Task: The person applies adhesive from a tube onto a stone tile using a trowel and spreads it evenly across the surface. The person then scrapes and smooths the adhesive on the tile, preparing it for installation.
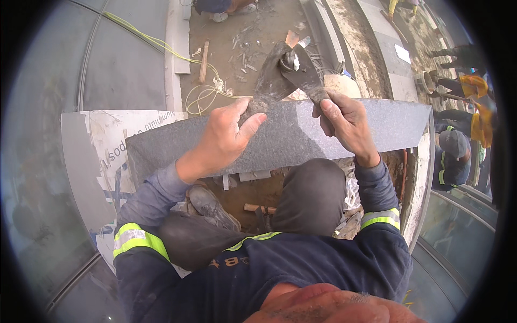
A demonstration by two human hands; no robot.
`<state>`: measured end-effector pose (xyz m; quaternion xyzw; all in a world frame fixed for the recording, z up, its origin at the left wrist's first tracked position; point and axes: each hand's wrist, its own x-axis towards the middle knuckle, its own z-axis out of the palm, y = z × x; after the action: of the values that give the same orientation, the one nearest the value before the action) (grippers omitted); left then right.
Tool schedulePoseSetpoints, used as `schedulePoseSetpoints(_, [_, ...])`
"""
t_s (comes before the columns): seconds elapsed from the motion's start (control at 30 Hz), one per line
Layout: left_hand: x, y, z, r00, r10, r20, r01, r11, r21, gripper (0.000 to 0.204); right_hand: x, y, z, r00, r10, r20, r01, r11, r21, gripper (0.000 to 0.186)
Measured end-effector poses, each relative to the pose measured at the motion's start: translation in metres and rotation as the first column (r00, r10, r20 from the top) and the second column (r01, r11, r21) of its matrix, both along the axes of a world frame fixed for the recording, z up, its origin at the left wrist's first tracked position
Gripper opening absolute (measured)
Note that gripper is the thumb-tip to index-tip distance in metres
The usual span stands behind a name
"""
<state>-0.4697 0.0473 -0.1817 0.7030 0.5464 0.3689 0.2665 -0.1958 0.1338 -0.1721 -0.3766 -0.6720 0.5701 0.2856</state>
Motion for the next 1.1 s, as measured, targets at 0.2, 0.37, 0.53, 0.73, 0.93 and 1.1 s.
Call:
schedulePoseSetpoints(0.2, [-0.005, -0.004, -0.002, 0.963, 0.102, 0.251, -0.001, 0.929, -0.371, 0.034, -0.007, 0.006, 0.011, 0.981, -0.112, 0.161, -0.053, 0.641, 0.766, 0.044])
schedulePoseSetpoints(0.37, [-0.014, 0.004, 0.000, 0.928, 0.152, 0.340, 0.050, 0.854, -0.518, 0.030, 0.007, -0.014, 0.006, 0.921, -0.019, 0.389, -0.255, 0.726, 0.639, 0.058])
schedulePoseSetpoints(0.53, [-0.005, 0.004, -0.006, 0.944, 0.146, 0.295, 0.014, 0.878, -0.478, 0.035, -0.002, 0.002, 0.009, 0.933, -0.005, 0.359, -0.251, 0.706, 0.662, 0.052])
schedulePoseSetpoints(0.73, [-0.004, 0.005, 0.000, 0.932, 0.167, 0.321, 0.035, 0.841, -0.540, 0.038, -0.006, 0.000, 0.012, 0.946, 0.031, 0.323, -0.235, 0.752, 0.616, 0.054])
schedulePoseSetpoints(0.93, [-0.011, 0.001, -0.016, 0.978, 0.097, 0.184, -0.019, 0.923, -0.385, 0.033, -0.008, -0.005, 0.010, 0.960, -0.001, 0.279, -0.172, 0.787, 0.593, 0.052])
schedulePoseSetpoints(1.1, [-0.014, 0.006, -0.025, 0.997, 0.032, 0.076, -0.012, 0.967, -0.256, 0.035, -0.010, 0.000, 0.008, 0.961, -0.006, 0.276, -0.169, 0.777, 0.607, 0.052])
